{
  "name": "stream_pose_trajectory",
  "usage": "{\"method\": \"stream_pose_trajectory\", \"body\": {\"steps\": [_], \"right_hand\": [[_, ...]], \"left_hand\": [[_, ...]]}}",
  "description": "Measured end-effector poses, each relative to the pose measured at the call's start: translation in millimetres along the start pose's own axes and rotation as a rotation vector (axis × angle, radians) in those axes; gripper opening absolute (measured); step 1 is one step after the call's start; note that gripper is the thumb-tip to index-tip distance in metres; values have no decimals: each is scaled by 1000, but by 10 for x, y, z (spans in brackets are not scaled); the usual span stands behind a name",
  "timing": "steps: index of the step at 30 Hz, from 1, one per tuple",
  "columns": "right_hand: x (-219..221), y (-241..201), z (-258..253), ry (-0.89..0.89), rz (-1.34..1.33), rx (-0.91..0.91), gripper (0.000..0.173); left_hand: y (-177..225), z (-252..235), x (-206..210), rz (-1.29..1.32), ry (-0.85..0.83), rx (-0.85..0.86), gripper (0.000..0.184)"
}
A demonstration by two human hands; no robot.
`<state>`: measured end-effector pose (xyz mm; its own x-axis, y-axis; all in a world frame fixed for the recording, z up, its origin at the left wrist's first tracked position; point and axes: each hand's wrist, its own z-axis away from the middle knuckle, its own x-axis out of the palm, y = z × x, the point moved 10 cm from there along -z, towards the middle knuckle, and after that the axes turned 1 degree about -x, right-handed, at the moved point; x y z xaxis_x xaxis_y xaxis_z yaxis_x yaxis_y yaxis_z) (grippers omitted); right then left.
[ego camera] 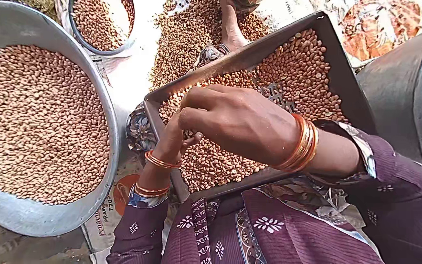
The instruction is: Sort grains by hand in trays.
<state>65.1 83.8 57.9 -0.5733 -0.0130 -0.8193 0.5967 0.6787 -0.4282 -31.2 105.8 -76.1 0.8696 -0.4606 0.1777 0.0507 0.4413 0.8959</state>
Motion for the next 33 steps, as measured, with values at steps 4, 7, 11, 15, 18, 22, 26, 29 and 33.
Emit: {"method": "stream_pose_trajectory", "body": {"steps": [4,7,11,15,18,22,26,29,33], "right_hand": [[50,376,258,-98,91,123,14],[83,712,581,-199,72,251,13],[49,1006,993,-281,63,415,12],[-136,1152,1305,-274,99,521,12],[-323,1213,1511,-292,142,596,14],[-469,1225,1730,-400,188,694,18],[-453,1287,1960,-556,272,911,24],[-291,1387,2188,-698,370,1195,32],[127,1252,2270,-709,179,1257,56]], "left_hand": [[46,-112,-3,-186,-20,101,41],[158,-86,-76,-707,34,295,29],[122,-126,210,-1179,-23,468,23],[70,-184,386,-1442,-19,445,23],[52,-185,466,-1547,-33,375,24],[14,-196,518,-1636,-26,321,23],[-15,-253,436,-1524,-69,288,24],[64,-254,361,-1350,-74,322,25],[238,-217,251,-1148,41,317,24]]}}
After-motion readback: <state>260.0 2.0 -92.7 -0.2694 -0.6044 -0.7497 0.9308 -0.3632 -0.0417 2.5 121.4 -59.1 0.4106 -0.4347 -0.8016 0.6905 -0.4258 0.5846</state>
